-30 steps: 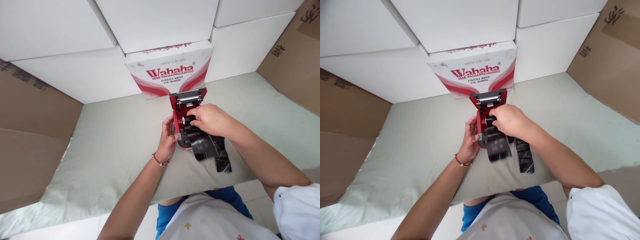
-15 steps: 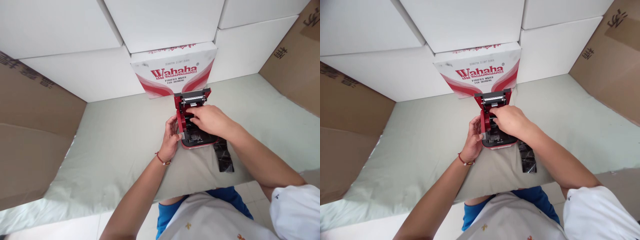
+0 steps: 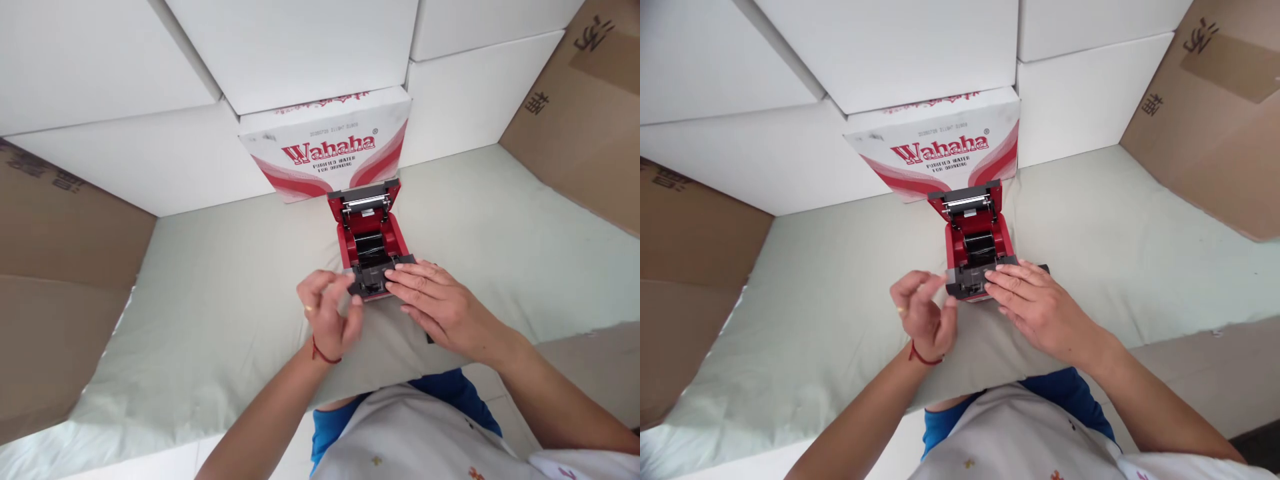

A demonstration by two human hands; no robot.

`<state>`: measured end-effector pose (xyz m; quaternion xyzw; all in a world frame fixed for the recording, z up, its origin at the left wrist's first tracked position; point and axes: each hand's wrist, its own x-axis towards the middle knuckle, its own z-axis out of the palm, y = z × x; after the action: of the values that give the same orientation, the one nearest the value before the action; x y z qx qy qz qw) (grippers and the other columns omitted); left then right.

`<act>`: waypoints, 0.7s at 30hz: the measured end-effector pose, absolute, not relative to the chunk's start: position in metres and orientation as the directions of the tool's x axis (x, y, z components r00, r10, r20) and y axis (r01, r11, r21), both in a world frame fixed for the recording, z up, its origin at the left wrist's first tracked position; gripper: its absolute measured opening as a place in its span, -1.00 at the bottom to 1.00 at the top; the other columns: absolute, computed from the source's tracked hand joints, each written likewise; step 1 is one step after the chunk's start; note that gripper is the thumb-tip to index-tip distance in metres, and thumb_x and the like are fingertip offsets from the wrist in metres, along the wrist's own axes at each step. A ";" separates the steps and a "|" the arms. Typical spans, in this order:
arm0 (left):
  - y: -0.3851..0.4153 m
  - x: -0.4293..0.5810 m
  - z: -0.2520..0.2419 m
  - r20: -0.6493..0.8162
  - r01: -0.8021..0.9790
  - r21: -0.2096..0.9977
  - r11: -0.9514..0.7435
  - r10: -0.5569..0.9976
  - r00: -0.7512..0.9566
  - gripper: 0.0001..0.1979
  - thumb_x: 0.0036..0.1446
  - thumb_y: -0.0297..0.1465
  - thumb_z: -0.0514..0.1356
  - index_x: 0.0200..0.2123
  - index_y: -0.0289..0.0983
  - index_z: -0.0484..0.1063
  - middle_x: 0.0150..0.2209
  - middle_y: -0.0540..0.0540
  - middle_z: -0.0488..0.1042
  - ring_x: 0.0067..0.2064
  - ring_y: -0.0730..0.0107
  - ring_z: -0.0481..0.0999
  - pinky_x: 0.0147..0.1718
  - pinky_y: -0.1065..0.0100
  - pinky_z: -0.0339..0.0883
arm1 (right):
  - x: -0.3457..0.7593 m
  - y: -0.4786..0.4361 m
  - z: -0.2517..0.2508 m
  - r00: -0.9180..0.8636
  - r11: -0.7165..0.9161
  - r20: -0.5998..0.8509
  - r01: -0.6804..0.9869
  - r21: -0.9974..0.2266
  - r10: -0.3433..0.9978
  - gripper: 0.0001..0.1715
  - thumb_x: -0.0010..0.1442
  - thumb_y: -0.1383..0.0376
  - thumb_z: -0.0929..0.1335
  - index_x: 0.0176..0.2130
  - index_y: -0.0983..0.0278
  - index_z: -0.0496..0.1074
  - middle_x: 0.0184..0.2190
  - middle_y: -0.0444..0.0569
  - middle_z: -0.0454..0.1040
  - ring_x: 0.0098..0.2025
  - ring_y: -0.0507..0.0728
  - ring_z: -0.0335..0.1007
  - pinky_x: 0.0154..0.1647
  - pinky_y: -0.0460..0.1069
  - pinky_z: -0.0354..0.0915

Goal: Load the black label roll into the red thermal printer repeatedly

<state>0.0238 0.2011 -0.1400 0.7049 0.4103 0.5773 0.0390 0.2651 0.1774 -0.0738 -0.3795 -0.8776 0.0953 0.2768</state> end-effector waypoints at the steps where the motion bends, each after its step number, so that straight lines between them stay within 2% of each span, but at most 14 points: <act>1: 0.198 0.026 -0.138 0.826 0.575 0.415 -0.705 0.557 0.087 -0.48 0.27 -0.43 0.28 0.28 -0.01 0.51 -0.03 -0.14 0.46 0.00 0.10 0.44 0.06 0.06 0.34 | 0.265 0.176 -0.075 -0.563 0.693 0.407 0.624 -0.361 0.719 -0.46 0.50 0.43 0.32 0.37 0.17 0.49 0.34 0.07 0.57 0.41 0.27 0.47 0.48 0.37 0.37; 3: 0.194 0.031 -0.136 0.857 0.613 0.258 -0.747 0.470 0.212 -0.43 0.23 -0.46 0.30 0.29 -0.01 0.53 -0.09 -0.13 0.48 -0.05 0.11 0.43 0.01 0.09 0.30 | 0.267 0.177 -0.073 -0.574 0.697 0.398 0.624 -0.354 0.716 -0.49 0.51 0.42 0.32 0.35 0.19 0.50 0.34 0.08 0.58 0.41 0.28 0.47 0.49 0.40 0.34; 5: 0.193 0.036 -0.137 0.853 0.636 0.199 -0.745 0.452 0.263 -0.44 0.23 -0.47 0.31 0.28 0.01 0.54 -0.17 -0.11 0.51 -0.08 0.12 0.43 -0.01 0.11 0.26 | 0.271 0.182 -0.066 -0.583 0.706 0.398 0.589 -0.394 0.708 -0.55 0.52 0.38 0.33 0.31 0.17 0.53 0.31 0.06 0.61 0.38 0.27 0.51 0.49 0.39 0.34; 9: 0.192 0.039 -0.141 0.827 0.660 0.200 -0.724 0.486 0.282 -0.45 0.28 -0.47 0.29 0.28 0.07 0.55 -0.21 -0.10 0.55 -0.11 0.13 0.45 -0.03 0.10 0.21 | 0.276 0.216 -0.040 -0.471 0.647 0.444 0.584 -0.490 0.762 -0.59 0.57 0.22 0.31 0.29 0.09 0.54 0.35 0.05 0.57 0.36 0.24 0.51 0.44 0.28 0.40; 12: 0.192 0.037 -0.142 0.822 0.660 0.212 -0.721 0.497 0.279 -0.44 0.27 -0.49 0.29 0.27 0.08 0.56 -0.20 -0.11 0.56 -0.10 0.12 0.45 -0.01 0.08 0.19 | 0.269 0.258 -0.024 -0.351 0.575 0.493 0.691 -0.437 0.796 -0.47 0.60 0.07 0.24 0.42 0.07 0.43 0.49 0.06 0.39 0.51 0.28 0.32 0.50 0.32 0.30; 14: 0.192 0.037 -0.142 0.823 0.651 0.217 -0.727 0.495 0.279 -0.44 0.26 -0.50 0.29 0.27 0.09 0.56 -0.21 -0.10 0.55 -0.09 0.12 0.45 -0.01 0.07 0.18 | 0.261 0.287 -0.021 -0.344 0.564 0.501 0.724 -0.397 0.794 -0.37 0.60 -0.02 0.21 0.49 0.07 0.33 0.55 0.04 0.29 0.58 0.30 0.18 0.53 0.36 0.23; 15: 0.192 0.037 -0.141 0.825 0.649 0.218 -0.729 0.493 0.277 -0.44 0.26 -0.49 0.30 0.27 0.09 0.57 -0.21 -0.10 0.55 -0.09 0.12 0.45 -0.01 0.07 0.18 | 0.257 0.298 -0.021 -0.362 0.572 0.494 0.723 -0.387 0.791 -0.35 0.60 -0.04 0.20 0.50 0.09 0.31 0.54 0.05 0.30 0.57 0.31 0.18 0.53 0.37 0.23; 17: 0.192 0.039 -0.139 0.829 0.652 0.205 -0.730 0.484 0.281 -0.45 0.27 -0.49 0.31 0.26 0.09 0.57 -0.21 -0.10 0.54 -0.09 0.11 0.44 -0.02 0.08 0.17 | 0.250 0.309 -0.023 -0.407 0.601 0.476 0.702 -0.383 0.779 -0.38 0.61 -0.03 0.19 0.43 0.16 0.41 0.43 0.10 0.46 0.49 0.32 0.31 0.49 0.34 0.27; 19: 0.192 0.040 -0.138 0.833 0.661 0.182 -0.728 0.471 0.290 -0.47 0.27 -0.49 0.31 0.24 0.09 0.58 -0.22 -0.10 0.54 -0.09 0.11 0.43 -0.03 0.08 0.16 | 0.247 0.303 -0.026 -0.432 0.628 0.483 0.675 -0.388 0.762 -0.45 0.61 0.03 0.21 0.31 0.23 0.52 0.27 0.14 0.60 0.35 0.33 0.46 0.43 0.32 0.34; 21: 0.193 0.040 -0.136 0.834 0.664 0.166 -0.729 0.463 0.300 -0.50 0.28 -0.48 0.31 0.22 0.08 0.60 -0.23 -0.10 0.53 -0.09 0.12 0.43 -0.03 0.09 0.17 | 0.247 0.282 -0.031 -0.424 0.638 0.506 0.662 -0.393 0.751 -0.52 0.60 0.11 0.24 0.25 0.25 0.56 0.18 0.15 0.66 0.25 0.33 0.54 0.34 0.30 0.41</act>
<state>0.0400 0.1925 -0.1361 0.7993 0.3526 0.4749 -0.1057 0.2471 0.2822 -0.0312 -0.4199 -0.8411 0.0670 0.3343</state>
